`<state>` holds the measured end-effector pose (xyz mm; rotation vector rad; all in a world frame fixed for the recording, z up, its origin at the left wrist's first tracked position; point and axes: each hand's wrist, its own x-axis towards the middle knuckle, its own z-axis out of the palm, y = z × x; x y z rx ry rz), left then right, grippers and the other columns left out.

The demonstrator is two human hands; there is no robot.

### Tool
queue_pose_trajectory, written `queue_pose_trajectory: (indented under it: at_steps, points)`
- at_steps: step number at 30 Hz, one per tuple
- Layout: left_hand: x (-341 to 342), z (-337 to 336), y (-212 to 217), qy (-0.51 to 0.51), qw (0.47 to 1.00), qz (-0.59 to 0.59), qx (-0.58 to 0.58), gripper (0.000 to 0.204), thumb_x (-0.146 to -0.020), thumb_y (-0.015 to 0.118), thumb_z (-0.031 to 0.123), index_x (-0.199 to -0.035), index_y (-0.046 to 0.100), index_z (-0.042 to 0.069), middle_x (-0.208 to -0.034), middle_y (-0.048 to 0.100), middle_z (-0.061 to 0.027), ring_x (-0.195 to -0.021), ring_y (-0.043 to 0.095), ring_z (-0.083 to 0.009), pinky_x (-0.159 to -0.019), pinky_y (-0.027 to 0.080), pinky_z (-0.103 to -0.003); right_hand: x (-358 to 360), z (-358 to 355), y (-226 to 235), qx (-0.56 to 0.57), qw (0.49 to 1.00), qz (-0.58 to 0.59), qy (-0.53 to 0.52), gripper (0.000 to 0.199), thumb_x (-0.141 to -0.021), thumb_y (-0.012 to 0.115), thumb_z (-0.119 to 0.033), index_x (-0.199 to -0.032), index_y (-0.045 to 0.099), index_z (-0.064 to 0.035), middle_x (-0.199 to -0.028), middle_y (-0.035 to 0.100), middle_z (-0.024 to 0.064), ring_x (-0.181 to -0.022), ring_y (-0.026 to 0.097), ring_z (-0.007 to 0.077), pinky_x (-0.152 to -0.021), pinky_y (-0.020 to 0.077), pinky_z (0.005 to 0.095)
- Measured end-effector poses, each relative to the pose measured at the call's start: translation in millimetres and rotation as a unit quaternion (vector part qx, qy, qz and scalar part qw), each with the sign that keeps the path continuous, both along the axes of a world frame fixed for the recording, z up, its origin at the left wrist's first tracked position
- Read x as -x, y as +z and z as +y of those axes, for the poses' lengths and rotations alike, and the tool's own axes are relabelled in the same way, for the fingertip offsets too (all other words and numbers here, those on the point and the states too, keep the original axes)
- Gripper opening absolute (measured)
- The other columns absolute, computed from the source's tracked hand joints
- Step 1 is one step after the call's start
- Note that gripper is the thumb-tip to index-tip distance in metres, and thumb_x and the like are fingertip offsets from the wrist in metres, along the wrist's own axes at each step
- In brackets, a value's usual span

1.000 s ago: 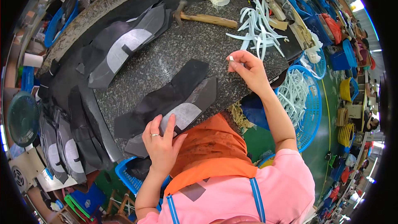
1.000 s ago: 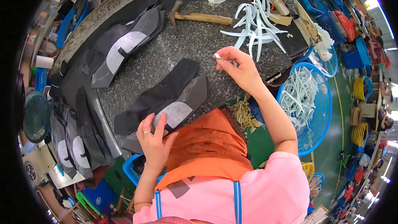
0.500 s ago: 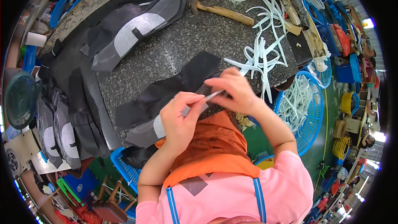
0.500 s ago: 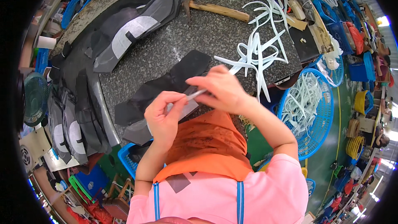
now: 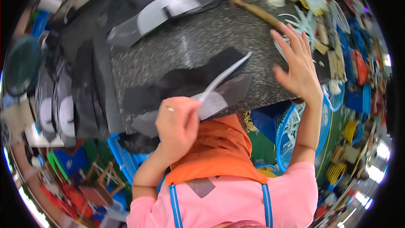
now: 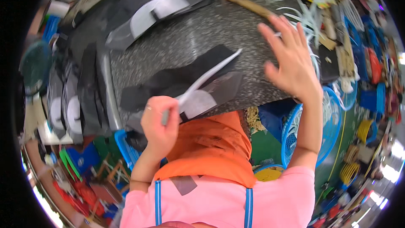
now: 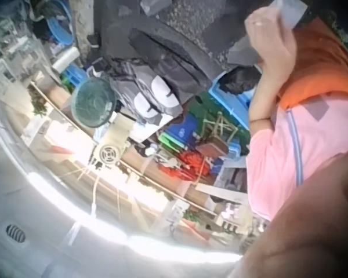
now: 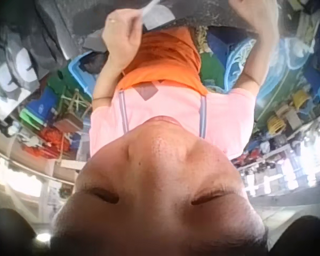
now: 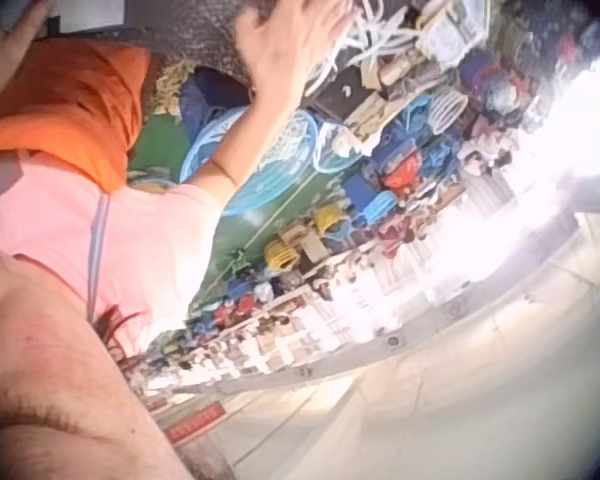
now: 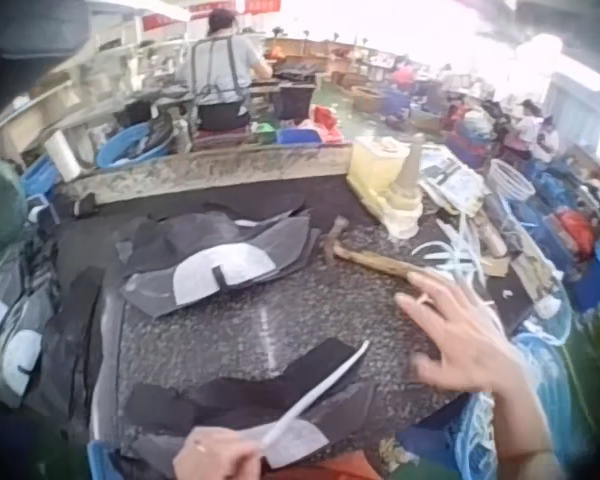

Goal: The person applies adhesive strips to the edges of black fabric shoe components, folds the edges over to secure them, and occasionally uses a hammer to press the seams flat on a work bench.

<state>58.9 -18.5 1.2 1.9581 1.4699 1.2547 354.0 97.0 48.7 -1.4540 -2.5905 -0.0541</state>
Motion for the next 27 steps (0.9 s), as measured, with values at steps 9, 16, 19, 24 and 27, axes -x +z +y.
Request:
queue_pose_trajectory:
  at_steps: [9,16,19,24,27]
  points:
    - [53.0,-39.1,-4.3,0.12,0.991,0.044,0.032,0.022,-0.074,0.069,-0.011,-0.088,0.062,0.004,-0.085,0.065,-0.0106,-0.075,0.063,-0.0318,-0.067,0.05,-0.038,116.2,-52.9,-30.0,0.212,0.922,0.281,0.159,0.019,-0.075,0.081,-0.019,-0.074,0.065,-0.0093,-0.059,0.055,0.003,-0.056,0.054,0.0247,-0.056,0.0414,0.0373]
    - [75.9,-33.9,-35.6,0.152,0.98,0.111,0.066,0.017,-0.079,0.074,-0.004,-0.089,0.062,0.003,-0.087,0.064,-0.0093,-0.078,0.062,-0.0244,-0.07,0.05,-0.034,133.8,-54.3,-33.1,0.295,0.917,0.259,0.07,0.017,-0.082,0.075,-0.017,-0.076,0.064,-0.0061,-0.065,0.061,0.0073,-0.058,0.062,0.0246,-0.053,0.048,0.0357]
    - [83.1,-28.1,-26.8,0.195,0.954,0.223,0.046,0.025,-0.076,0.079,0.004,-0.095,0.063,0.006,-0.099,0.061,-0.01,-0.089,0.059,-0.0284,-0.077,0.048,-0.04,132.6,-54.5,-31.2,0.324,0.917,0.222,0.067,0.011,-0.081,0.075,-0.009,-0.08,0.067,-0.001,-0.072,0.064,0.0117,-0.064,0.065,0.0259,-0.056,0.0503,0.0326]
    - [79.9,-52.1,-35.9,0.066,0.965,0.249,-0.042,0.053,-0.071,0.082,0.014,-0.121,0.067,0.003,-0.115,0.055,-0.0102,-0.109,0.056,-0.032,-0.089,0.05,-0.043,133.3,-51.4,-29.0,0.365,0.896,0.251,0.029,0.014,-0.083,0.074,-0.012,-0.079,0.066,-0.0015,-0.07,0.064,0.0121,-0.061,0.065,0.0265,-0.055,0.0501,0.0341]
    - [69.8,-54.3,-51.5,0.054,0.971,0.234,0.004,0.051,-0.071,0.077,0.013,-0.12,0.068,0.002,-0.115,0.057,-0.0087,-0.111,0.056,-0.0317,-0.09,0.052,-0.044,132.9,-40.5,-26.2,0.378,0.894,0.241,0.004,0.017,-0.084,0.073,-0.017,-0.079,0.066,-0.0032,-0.069,0.064,0.0126,-0.06,0.065,0.0291,-0.053,0.0504,0.0365]
